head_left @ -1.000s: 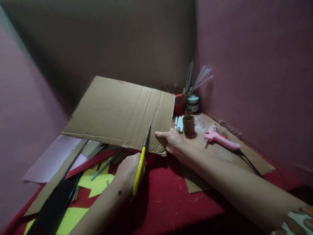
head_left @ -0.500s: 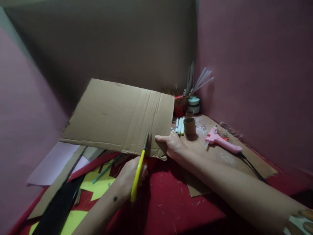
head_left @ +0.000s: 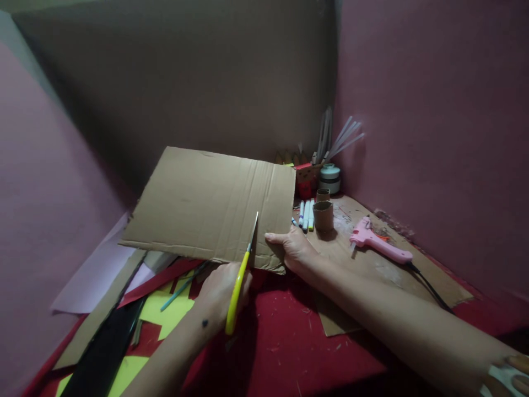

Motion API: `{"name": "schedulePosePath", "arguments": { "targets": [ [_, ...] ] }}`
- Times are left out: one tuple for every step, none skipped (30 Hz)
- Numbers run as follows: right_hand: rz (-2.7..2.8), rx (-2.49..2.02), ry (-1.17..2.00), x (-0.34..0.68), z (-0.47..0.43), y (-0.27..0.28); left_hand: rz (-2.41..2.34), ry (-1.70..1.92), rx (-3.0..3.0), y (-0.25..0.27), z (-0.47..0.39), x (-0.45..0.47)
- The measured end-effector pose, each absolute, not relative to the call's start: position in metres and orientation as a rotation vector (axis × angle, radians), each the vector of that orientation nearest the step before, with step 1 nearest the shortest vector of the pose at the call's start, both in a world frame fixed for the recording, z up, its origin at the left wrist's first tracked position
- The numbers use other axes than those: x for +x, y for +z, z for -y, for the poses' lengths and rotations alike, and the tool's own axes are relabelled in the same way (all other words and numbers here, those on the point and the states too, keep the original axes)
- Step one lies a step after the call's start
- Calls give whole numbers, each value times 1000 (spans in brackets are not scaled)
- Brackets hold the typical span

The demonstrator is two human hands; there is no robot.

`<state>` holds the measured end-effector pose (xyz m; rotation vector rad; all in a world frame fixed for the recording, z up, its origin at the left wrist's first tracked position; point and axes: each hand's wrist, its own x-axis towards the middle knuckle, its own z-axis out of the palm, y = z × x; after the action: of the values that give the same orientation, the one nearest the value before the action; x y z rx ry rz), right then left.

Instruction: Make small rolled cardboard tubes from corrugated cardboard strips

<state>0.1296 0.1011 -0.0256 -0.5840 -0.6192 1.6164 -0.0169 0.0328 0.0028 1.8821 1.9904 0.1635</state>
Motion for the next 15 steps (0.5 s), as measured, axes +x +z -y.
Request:
{"name": "schedulePosePath", "arguments": {
  "targets": [
    [618,-590,1614,130,-101,-25,-1996,154,1903,5,-33,-15],
    [615,-597,1615,130,-101,-25,-2012,127,1940,6,-33,-13],
    [608,-606,1619,130,-101,-26,-2033,99,1974,7,-33,-11],
    [598,-619,1623,129,-101,-27,-2056,74,2006,7,-33,-9],
    [590,-636,1627,129,-101,-28,-2075,52,2029,7,-32,-7],
    [580,-653,1629,129,-101,-29,-2091,38,2040,7,-31,-5],
    [569,-671,1632,129,-101,-31,-2101,33,2036,6,-30,-3],
    [560,-688,1641,130,-101,-32,-2106,36,2033,5,-29,-1],
    [555,-706,1666,131,-102,-32,-2109,34,2032,4,-27,0],
    [553,-729,1709,133,-104,-32,-2111,29,2030,3,-26,1],
    [554,-754,1765,136,-106,-30,-2114,21,2029,2,-24,1],
    [556,-778,1829,139,-109,-28,-2121,10,2025,1,-22,1],
    [557,-798,1890,143,-113,-25,-2128,-2,2021,0,-20,0],
    [553,-811,1934,147,-117,-22,-2135,-14,2014,-1,-18,-1],
    [546,-813,1953,150,-121,-19,-2138,-24,2008,-2,-16,-2]
  ]
}}
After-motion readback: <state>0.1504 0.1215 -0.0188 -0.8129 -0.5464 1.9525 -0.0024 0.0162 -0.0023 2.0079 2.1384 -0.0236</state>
